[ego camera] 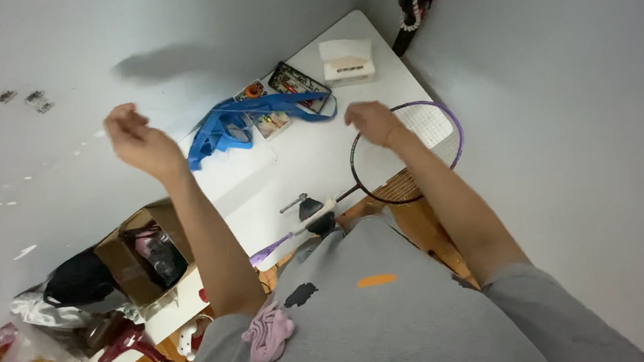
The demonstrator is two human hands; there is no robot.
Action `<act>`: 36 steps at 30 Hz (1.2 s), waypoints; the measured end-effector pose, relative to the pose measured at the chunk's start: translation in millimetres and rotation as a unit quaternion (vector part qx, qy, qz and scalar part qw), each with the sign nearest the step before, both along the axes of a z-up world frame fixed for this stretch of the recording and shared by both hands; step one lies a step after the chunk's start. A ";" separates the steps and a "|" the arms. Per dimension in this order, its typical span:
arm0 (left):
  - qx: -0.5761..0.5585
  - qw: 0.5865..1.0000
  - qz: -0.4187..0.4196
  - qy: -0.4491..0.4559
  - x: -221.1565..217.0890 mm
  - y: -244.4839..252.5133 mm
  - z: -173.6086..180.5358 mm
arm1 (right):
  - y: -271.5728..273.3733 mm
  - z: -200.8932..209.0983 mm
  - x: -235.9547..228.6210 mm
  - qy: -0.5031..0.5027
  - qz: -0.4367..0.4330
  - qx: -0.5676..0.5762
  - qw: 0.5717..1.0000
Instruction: Applying grip tape to the handle and shaft of a clamped badminton racket.
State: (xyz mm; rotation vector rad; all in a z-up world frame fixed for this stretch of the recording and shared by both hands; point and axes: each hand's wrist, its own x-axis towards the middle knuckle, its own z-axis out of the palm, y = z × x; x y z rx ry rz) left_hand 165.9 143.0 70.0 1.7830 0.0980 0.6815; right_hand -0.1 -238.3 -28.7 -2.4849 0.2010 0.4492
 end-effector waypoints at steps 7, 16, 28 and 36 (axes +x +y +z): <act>0.188 0.957 -0.219 0.023 -71.3 -87.2 -45.5 | -42.1 -13.7 21.3 -0.085 -0.301 0.362 0.878; 0.107 0.800 -0.540 0.238 -121.3 -221.2 -104.9 | -46.1 -26.6 28.5 -0.032 -0.368 0.464 0.805; 0.119 0.805 -0.523 0.254 -100.6 -266.9 -208.3 | -49.3 -23.5 24.8 -0.045 -0.315 0.502 0.805; 0.127 0.781 -0.524 0.315 -97.0 -265.9 -211.5 | -44.6 -14.4 25.5 -0.038 -0.312 0.402 0.860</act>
